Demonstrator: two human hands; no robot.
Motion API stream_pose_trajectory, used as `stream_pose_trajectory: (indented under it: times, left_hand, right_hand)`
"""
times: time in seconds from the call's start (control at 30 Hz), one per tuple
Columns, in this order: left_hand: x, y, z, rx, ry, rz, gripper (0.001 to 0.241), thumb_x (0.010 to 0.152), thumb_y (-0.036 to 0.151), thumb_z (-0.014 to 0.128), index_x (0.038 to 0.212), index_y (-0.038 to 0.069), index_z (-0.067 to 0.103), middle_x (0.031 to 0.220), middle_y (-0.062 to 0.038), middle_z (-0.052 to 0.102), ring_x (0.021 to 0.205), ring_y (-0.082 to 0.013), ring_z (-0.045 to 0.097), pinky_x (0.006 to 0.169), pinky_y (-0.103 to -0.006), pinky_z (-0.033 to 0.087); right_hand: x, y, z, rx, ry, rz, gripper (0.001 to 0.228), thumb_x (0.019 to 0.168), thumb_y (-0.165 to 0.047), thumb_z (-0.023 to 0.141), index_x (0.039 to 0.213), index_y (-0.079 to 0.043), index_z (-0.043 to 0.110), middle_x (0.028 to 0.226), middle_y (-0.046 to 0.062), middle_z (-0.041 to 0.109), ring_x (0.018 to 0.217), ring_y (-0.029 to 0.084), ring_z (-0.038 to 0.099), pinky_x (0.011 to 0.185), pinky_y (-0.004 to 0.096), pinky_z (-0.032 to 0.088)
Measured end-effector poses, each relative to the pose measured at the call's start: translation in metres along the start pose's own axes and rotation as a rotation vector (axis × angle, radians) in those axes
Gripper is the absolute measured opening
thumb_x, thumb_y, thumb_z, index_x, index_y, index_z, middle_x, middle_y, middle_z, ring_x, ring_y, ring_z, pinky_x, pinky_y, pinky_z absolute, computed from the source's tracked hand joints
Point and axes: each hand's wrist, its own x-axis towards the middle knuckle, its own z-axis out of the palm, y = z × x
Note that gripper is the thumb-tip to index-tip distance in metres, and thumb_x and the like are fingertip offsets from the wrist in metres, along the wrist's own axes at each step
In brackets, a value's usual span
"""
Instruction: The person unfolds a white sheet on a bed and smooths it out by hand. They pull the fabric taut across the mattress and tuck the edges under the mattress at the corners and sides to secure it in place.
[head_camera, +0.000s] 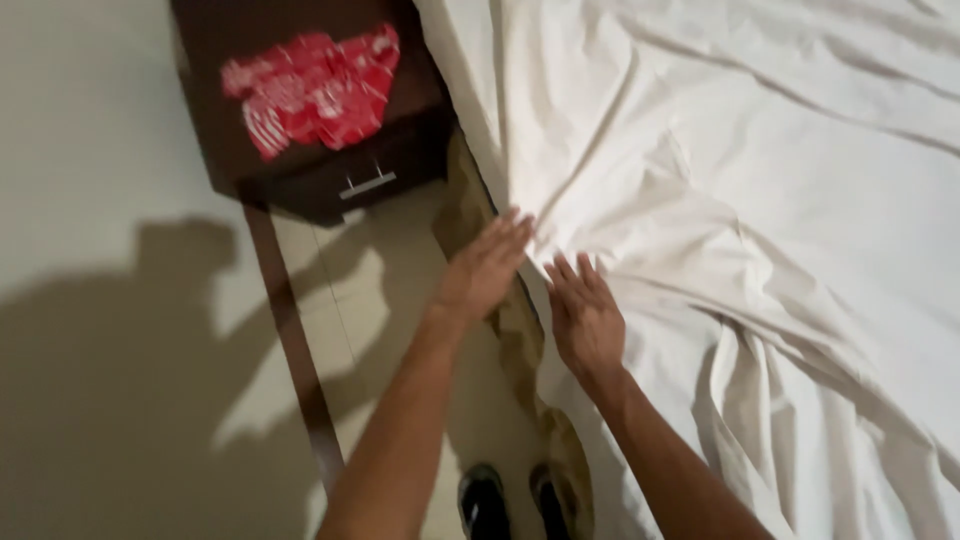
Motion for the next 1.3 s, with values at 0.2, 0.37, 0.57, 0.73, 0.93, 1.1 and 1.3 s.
stream_pose_trajectory:
  times: [0.2, 0.37, 0.57, 0.73, 0.93, 1.1, 1.3]
  left_hand:
    - [0.074, 0.01, -0.048, 0.031, 0.098, 0.096, 0.055, 0.096, 0.002, 0.05, 0.152, 0.002, 0.05, 0.163, -0.007, 0.043, 0.155, -0.0227, 0.031, 0.13, -0.0373, 0.027]
    - [0.182, 0.044, -0.03, -0.131, 0.093, 0.128, 0.044, 0.102, 0.01, 0.051, 0.146, 0.002, 0.054, 0.16, -0.007, 0.046, 0.153, -0.0222, 0.032, 0.128, -0.0396, 0.026]
    - [0.257, 0.069, 0.033, -0.018, -0.067, 0.085, 0.041, 0.106, 0.016, 0.047, 0.146, 0.006, 0.053, 0.16, -0.004, 0.043, 0.154, -0.022, 0.029, 0.129, -0.0379, 0.021]
    - [0.242, 0.065, 0.05, -0.151, 0.054, 0.019, 0.05, 0.112, 0.023, 0.047, 0.158, 0.007, 0.04, 0.168, -0.004, 0.035, 0.158, -0.0217, 0.028, 0.131, -0.0367, 0.023]
    - [0.248, 0.061, 0.054, -0.158, 0.054, 0.048, 0.051, 0.11, 0.022, 0.045, 0.158, 0.006, 0.038, 0.167, -0.007, 0.033, 0.156, -0.0257, 0.026, 0.127, -0.0398, 0.024]
    - [0.229, 0.071, 0.025, -0.223, 0.117, -0.014, 0.051, 0.111, 0.026, 0.045, 0.157, 0.006, 0.039, 0.168, -0.006, 0.034, 0.157, -0.0244, 0.027, 0.129, -0.0399, 0.026]
    - [0.183, 0.058, -0.006, -0.257, 0.33, -0.075, 0.049, 0.113, 0.021, 0.043, 0.158, 0.003, 0.041, 0.169, -0.009, 0.033, 0.161, -0.029, 0.025, 0.133, -0.0433, 0.024]
  right_hand:
    - [0.039, 0.032, -0.042, 0.079, 0.069, 0.12, 0.031, 0.104, -0.019, 0.061, 0.131, -0.008, 0.07, 0.126, 0.015, 0.072, 0.126, 0.036, 0.065, 0.098, 0.043, 0.055]
    - [0.093, 0.1, -0.092, 0.176, 0.126, 0.333, 0.031, 0.107, -0.029, 0.06, 0.127, -0.009, 0.074, 0.123, 0.021, 0.071, 0.12, 0.037, 0.068, 0.088, 0.045, 0.057]
    - [0.086, 0.191, -0.082, 0.123, -0.041, 0.611, 0.03, 0.109, -0.027, 0.055, 0.11, -0.006, 0.076, 0.131, 0.009, 0.076, 0.11, 0.035, 0.074, 0.094, 0.042, 0.058]
    - [0.072, 0.198, -0.067, 0.256, 0.203, 0.175, 0.022, 0.108, -0.011, 0.064, 0.125, 0.002, 0.071, 0.129, 0.023, 0.072, 0.134, 0.041, 0.061, 0.117, 0.048, 0.047]
    - [0.073, 0.211, -0.058, 0.346, 0.215, 0.096, 0.024, 0.103, -0.007, 0.062, 0.123, 0.004, 0.07, 0.122, 0.021, 0.074, 0.13, 0.039, 0.068, 0.126, 0.048, 0.044]
    - [0.07, 0.214, -0.055, 0.515, 0.225, 0.277, 0.031, 0.103, -0.014, 0.064, 0.125, 0.007, 0.07, 0.132, 0.023, 0.069, 0.14, 0.038, 0.054, 0.114, 0.045, 0.049]
    - [0.081, 0.187, -0.101, 0.553, 0.249, 0.622, 0.033, 0.109, -0.024, 0.062, 0.127, 0.001, 0.072, 0.136, 0.018, 0.069, 0.134, 0.027, 0.061, 0.111, 0.039, 0.047]
